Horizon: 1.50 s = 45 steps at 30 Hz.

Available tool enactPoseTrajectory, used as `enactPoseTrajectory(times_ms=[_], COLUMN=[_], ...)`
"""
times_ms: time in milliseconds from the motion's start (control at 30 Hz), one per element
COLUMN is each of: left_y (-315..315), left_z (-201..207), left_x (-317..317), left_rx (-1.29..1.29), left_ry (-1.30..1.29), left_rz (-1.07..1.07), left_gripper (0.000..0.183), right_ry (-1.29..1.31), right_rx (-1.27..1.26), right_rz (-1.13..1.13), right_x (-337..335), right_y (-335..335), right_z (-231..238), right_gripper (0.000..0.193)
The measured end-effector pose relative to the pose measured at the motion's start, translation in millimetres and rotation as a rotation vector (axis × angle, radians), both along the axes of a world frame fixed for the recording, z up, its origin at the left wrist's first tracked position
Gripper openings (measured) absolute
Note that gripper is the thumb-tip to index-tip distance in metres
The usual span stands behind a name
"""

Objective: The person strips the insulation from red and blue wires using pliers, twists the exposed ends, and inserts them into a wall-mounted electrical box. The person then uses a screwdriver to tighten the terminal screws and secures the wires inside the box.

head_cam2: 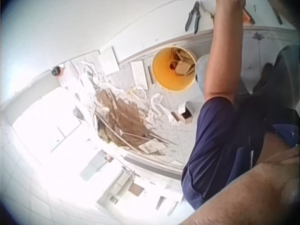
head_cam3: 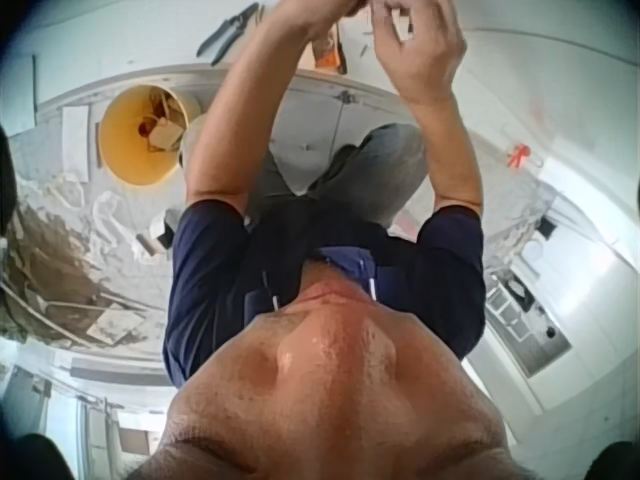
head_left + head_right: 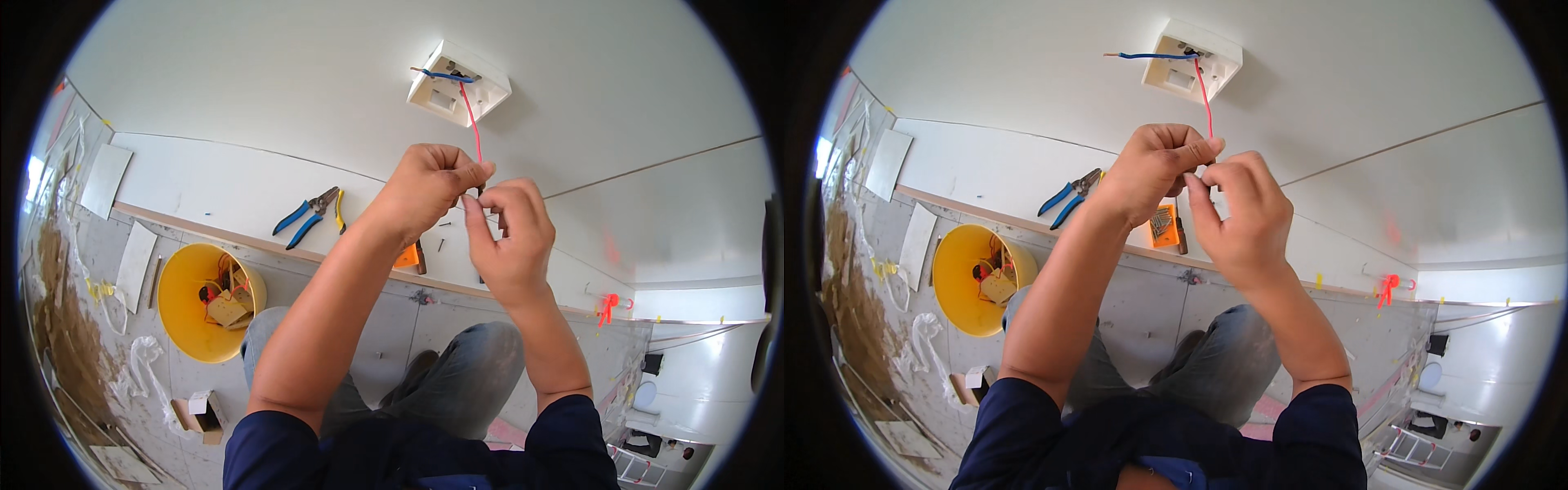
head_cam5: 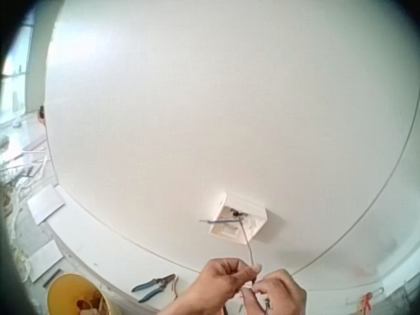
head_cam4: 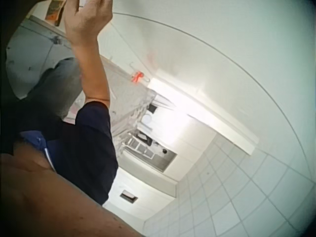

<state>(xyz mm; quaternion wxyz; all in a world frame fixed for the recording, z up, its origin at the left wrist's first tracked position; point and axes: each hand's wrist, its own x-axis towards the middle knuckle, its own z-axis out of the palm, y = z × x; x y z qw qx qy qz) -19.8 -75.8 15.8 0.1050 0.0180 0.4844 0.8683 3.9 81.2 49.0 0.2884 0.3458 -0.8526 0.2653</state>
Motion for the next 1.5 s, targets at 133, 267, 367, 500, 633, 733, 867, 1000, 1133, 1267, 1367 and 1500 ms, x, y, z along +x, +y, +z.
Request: enactPoseTrajectory(times_ms=[133,267,367,500,633,733,867,1000,1133,1267,1367,1500], left_y=[-3.5,-4.5,-4.5,-8.7,-26.1,-40.8,-40.0,-40.3,-48.6,-48.1,-39.2,-34.2], left_z=[-0.2,6.9,7.9,5.9,8.7,7.3,2.6,-5.6,-8.5,-4.9,0.7,-4.9], left_x=[-0.6,1.7,2.4,3.4,9.4,15.8,21.5,22.3,18.4,20.3,24.4,23.4], left_rx=[-0.027,-0.046,-0.043,-0.033,-0.07,-0.215,-0.215,-0.155,-0.094,-0.137,-0.145,-0.055], left_ry=[-0.033,-0.057,-0.057,-0.054,-0.091,-0.045,-0.039,-0.025,-0.021,-0.024,-0.031,-0.062], left_rz=[-0.029,-0.031,-0.043,-0.058,-0.121,-0.225,-0.286,-0.284,-0.285,-0.287,-0.294,-0.284], left_gripper=[0.036,0.037,0.037,0.036,0.035,0.032,0.023,0.02,0.021,0.017,0.014,0.014], right_ry=[-0.256,-0.505,-1.018,-1.283,-1.367,-1.43,-1.432,-1.418,-1.407,-1.424,-1.438,-1.441], right_rx=[-0.231,-0.297,-0.524,-0.621,-0.688,-0.721,-0.732,-0.724,-0.686,-0.674,-0.673,-0.662], right_rz=[0.03,0.009,-0.037,0.021,0.031,0.043,0.043,0.025,0.062,0.053,0.071,0.07], right_x=[3.5,7.7,11.3,2.9,-7.4,-12.3,-14.7,-14.7,-20.1,-21.6,-22.5,-21.9], right_y=[14.1,25.3,23.1,8.8,9.9,14.5,12.4,9.3,19.6,23.1,23.0,20.4], right_z=[7.3,3.6,6.2,15.5,16.7,13.7,8.6,8.7,6.5,11.2,11.2,11.8], right_gripper=[0.016,0.013,0.021,0.016,0.013,0.012,0.012,0.011,0.012,0.012,0.012,0.013])
